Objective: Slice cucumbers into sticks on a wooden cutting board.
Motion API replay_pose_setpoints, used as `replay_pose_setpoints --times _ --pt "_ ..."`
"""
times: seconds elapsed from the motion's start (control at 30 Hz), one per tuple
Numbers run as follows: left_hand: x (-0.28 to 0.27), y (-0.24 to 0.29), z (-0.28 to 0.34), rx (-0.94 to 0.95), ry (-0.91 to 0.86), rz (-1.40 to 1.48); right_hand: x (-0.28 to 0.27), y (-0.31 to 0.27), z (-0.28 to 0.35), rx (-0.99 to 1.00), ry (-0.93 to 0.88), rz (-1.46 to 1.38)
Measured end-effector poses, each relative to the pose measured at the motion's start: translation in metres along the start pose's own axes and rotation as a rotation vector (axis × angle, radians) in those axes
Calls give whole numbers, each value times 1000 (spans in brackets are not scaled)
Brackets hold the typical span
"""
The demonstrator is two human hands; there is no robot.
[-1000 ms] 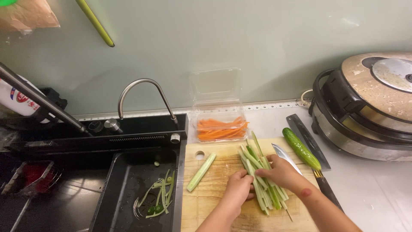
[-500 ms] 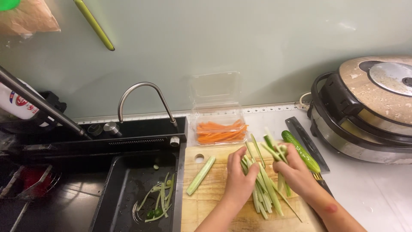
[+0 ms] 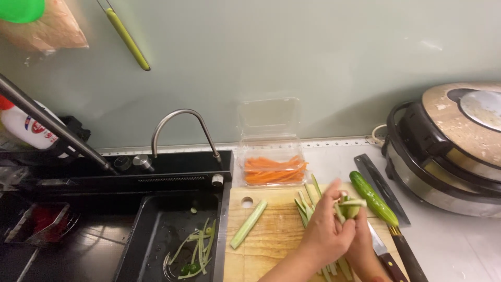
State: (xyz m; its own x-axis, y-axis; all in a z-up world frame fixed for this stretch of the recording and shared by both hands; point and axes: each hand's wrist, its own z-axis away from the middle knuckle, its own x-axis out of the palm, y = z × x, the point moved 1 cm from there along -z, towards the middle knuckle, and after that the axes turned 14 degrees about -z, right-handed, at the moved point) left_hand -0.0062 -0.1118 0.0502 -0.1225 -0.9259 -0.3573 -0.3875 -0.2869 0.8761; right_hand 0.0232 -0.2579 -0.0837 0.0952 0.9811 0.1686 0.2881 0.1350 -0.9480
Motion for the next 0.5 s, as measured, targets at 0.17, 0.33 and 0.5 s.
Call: replay_pose_setpoints --times 0.17,0.33,0.5 --pt "-23 8 -21 182 148 22 -11 22 -5 40 68 73" --pt "-26 12 -23 377 4 -237 -4 31 -9 65 -86 -499" --pt "-22 -33 -26 -174 267 -289 27 -18 -30 113 -85 401"
